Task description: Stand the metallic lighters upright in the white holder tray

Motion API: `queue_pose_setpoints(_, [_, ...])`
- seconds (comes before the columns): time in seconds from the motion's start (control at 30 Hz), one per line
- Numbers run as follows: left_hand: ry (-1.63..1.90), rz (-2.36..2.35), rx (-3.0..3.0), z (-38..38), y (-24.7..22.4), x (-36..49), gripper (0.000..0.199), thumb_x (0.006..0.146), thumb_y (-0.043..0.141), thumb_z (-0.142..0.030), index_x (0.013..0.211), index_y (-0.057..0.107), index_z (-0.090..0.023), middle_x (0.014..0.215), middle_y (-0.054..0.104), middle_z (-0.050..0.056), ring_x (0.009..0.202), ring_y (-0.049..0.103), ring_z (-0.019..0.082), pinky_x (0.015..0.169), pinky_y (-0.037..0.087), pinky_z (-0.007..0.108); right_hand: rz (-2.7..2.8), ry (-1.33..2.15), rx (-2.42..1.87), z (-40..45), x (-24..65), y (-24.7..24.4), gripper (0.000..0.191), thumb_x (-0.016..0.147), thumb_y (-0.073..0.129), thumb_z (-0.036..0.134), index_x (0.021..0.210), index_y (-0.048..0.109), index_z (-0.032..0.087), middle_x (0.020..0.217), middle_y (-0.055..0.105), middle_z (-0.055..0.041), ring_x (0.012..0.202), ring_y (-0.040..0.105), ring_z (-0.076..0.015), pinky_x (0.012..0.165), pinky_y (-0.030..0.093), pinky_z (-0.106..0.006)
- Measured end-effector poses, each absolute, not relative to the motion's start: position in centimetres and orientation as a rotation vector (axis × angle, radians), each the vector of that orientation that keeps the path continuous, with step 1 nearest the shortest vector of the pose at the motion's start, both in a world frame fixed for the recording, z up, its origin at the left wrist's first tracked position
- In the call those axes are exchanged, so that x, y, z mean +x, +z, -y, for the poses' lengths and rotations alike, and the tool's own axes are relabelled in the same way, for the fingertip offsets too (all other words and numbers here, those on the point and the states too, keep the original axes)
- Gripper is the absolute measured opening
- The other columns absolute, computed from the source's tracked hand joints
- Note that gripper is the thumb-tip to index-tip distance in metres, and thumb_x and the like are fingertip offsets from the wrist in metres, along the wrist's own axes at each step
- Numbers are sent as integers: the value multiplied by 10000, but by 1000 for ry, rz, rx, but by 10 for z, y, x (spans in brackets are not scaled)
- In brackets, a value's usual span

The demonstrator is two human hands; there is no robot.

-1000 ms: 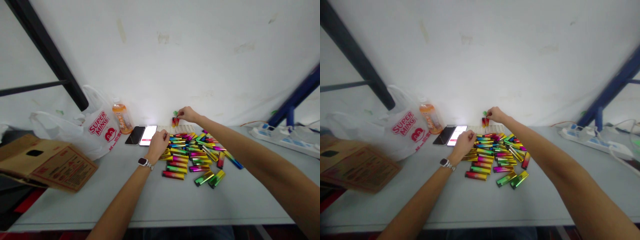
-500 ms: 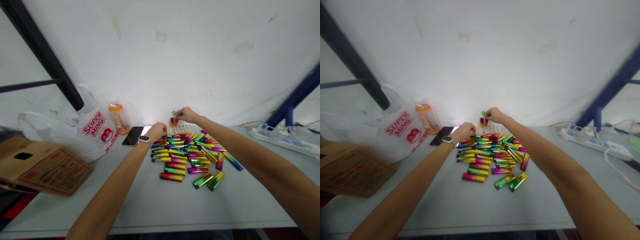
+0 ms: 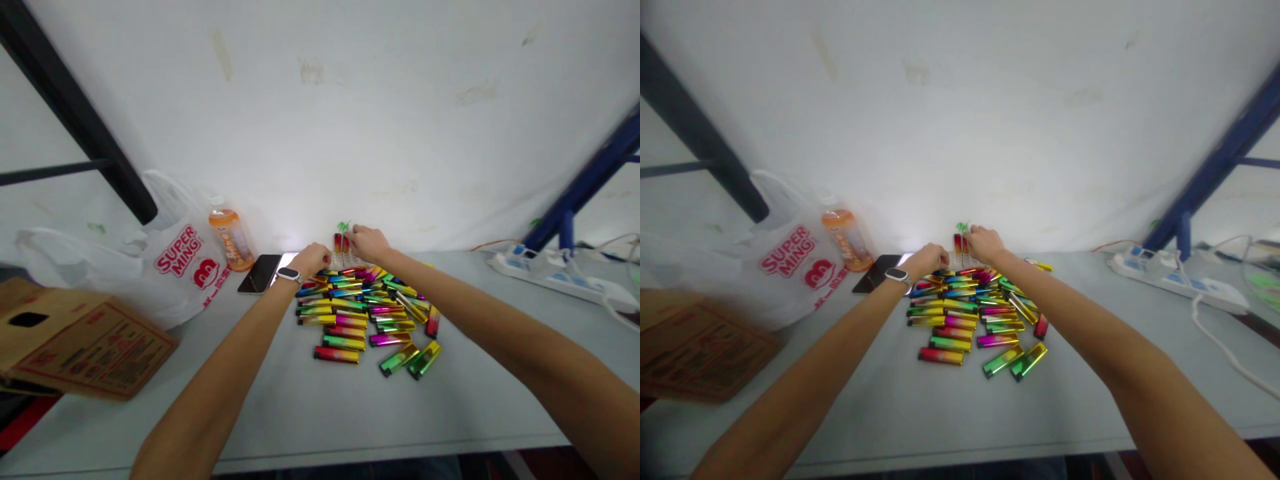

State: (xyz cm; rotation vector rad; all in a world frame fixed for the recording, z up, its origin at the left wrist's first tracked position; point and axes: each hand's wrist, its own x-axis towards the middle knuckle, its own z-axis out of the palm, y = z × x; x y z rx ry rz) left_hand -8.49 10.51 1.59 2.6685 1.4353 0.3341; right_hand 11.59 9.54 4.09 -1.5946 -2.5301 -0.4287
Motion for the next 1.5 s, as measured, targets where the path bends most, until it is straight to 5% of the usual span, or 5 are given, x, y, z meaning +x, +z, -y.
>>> queue_pose_setpoints(0.23, [393, -1472, 2669, -97, 10, -82, 173, 781, 615, -83, 813, 773, -145, 847, 730, 85, 812, 657, 179, 813, 496, 259, 2460, -359, -1639, -83, 117, 20, 573, 984, 333, 240, 1547, 253, 169, 1182, 592, -175, 1082, 524, -283, 839, 447, -357])
queue_pose_setpoints(0.63, [792, -1412, 2569, -57, 6, -87, 178, 862, 538, -118, 897, 708, -155, 889, 667, 63, 814, 615, 168, 846, 500, 309, 2768, -52, -1384, -79, 123, 29, 257, 806, 576, 225, 976, 761, 169, 952, 728, -114, 858, 644, -225, 776, 442, -287])
queue_pose_setpoints(1.0, [1222, -1347, 2103, -14, -8, -88, 122, 901, 565, -237, 886, 663, -167, 898, 684, 38, 776, 625, 135, 704, 502, 252, 2779, -38, -1395, -84, 109, 34, 204, 788, 637, 314, 872, 742, 161, 809, 732, -114, 711, 646, -219, 603, 397, -275])
queue_pose_setpoints(1.3, [1324, -1203, 1792, 13, 6, -57, 373, 939, 527, -428, 1213, 556, -177, 1178, 662, 105, 1045, 636, 188, 840, 508, 292, 1878, 742, -1012, -8, 107, 8, 227, 862, 569, 366, 860, 641, 151, 685, 631, -4, 615, 541, -131, 582, 404, -233])
queue_pose_setpoints(1.5, [1177, -1210, 1967, 20, -5, -48, 316, 962, 446, -467, 842, 532, -188, 780, 625, 10, 729, 575, 146, 689, 440, 260, 1816, 844, -947, 17, 103, -9, 212, 863, 551, 342, 760, 618, 170, 633, 569, 14, 601, 496, -129, 591, 396, -244])
